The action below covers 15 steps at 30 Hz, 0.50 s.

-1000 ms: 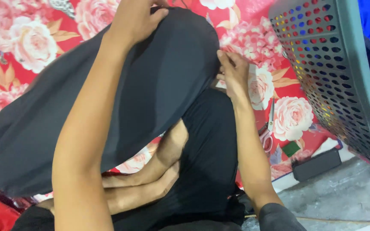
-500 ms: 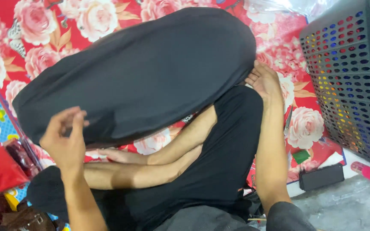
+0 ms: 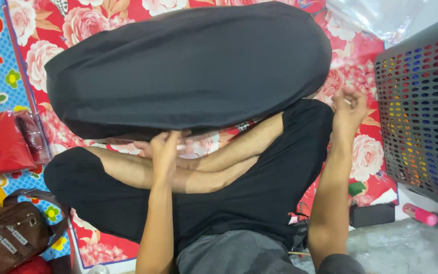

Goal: The person fits a black fabric cover onto a motorcycle seat, trims it with scissors, and cleans the surface with a sponge.

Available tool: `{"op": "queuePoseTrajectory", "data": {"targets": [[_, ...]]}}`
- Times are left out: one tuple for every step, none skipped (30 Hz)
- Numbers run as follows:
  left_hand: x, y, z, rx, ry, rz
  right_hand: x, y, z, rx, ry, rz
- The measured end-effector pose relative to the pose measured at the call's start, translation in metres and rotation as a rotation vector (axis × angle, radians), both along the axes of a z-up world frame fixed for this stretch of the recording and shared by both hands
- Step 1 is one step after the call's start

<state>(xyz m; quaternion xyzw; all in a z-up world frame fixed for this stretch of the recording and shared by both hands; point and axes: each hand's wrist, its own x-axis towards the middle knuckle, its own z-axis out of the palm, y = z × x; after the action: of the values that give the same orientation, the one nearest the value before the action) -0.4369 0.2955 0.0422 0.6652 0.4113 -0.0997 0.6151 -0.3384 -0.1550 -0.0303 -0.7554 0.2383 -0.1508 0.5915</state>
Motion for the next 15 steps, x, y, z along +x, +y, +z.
{"op": "queuePoseTrajectory", "data": {"targets": [[0.007,-0.001,-0.009,-0.154,-0.065,0.234,-0.01,0.009,0.013,-0.08,-0.036,0.005],[0.009,-0.001,0.0,-0.16,-0.068,0.231,-0.02,0.015,0.012,-0.086,-0.04,0.002],[0.011,-0.002,0.009,-0.253,-0.112,0.241,-0.029,0.02,0.011,-0.107,-0.088,-0.029],[0.015,-0.003,0.018,-0.349,-0.156,0.242,-0.039,0.024,0.01,-0.13,-0.138,-0.068],[0.02,-0.003,0.021,-0.358,-0.157,0.231,-0.046,0.033,0.02,-0.139,-0.142,-0.079],[0.022,-0.004,0.023,-0.342,-0.13,0.225,-0.056,0.04,0.03,-0.114,-0.145,-0.11],[0.025,-0.007,0.025,-0.326,-0.103,0.218,-0.066,0.046,0.039,-0.089,-0.149,-0.141],[0.024,-0.006,0.02,-0.334,-0.101,0.205,-0.076,0.045,0.041,-0.097,-0.15,-0.154],[0.023,-0.006,0.015,-0.351,-0.082,0.247,-0.086,0.043,0.043,-0.076,-0.147,-0.179],[0.023,-0.005,0.01,-0.363,-0.067,0.291,-0.094,0.043,0.043,-0.05,-0.146,-0.201],[0.024,-0.009,0.008,-0.367,-0.067,0.281,-0.098,0.038,0.038,-0.054,-0.149,-0.211],[0.023,-0.013,0.005,-0.356,-0.09,0.358,-0.108,0.032,0.034,-0.035,-0.15,-0.209],[0.021,-0.017,0.002,-0.345,-0.112,0.435,-0.118,0.026,0.029,-0.016,-0.15,-0.207],[0.02,-0.018,-0.007,-0.351,-0.106,0.416,-0.124,0.021,0.027,-0.023,-0.149,-0.226],[0.019,-0.02,-0.015,-0.313,-0.144,0.44,-0.131,0.016,0.025,-0.038,-0.119,-0.238]]}}
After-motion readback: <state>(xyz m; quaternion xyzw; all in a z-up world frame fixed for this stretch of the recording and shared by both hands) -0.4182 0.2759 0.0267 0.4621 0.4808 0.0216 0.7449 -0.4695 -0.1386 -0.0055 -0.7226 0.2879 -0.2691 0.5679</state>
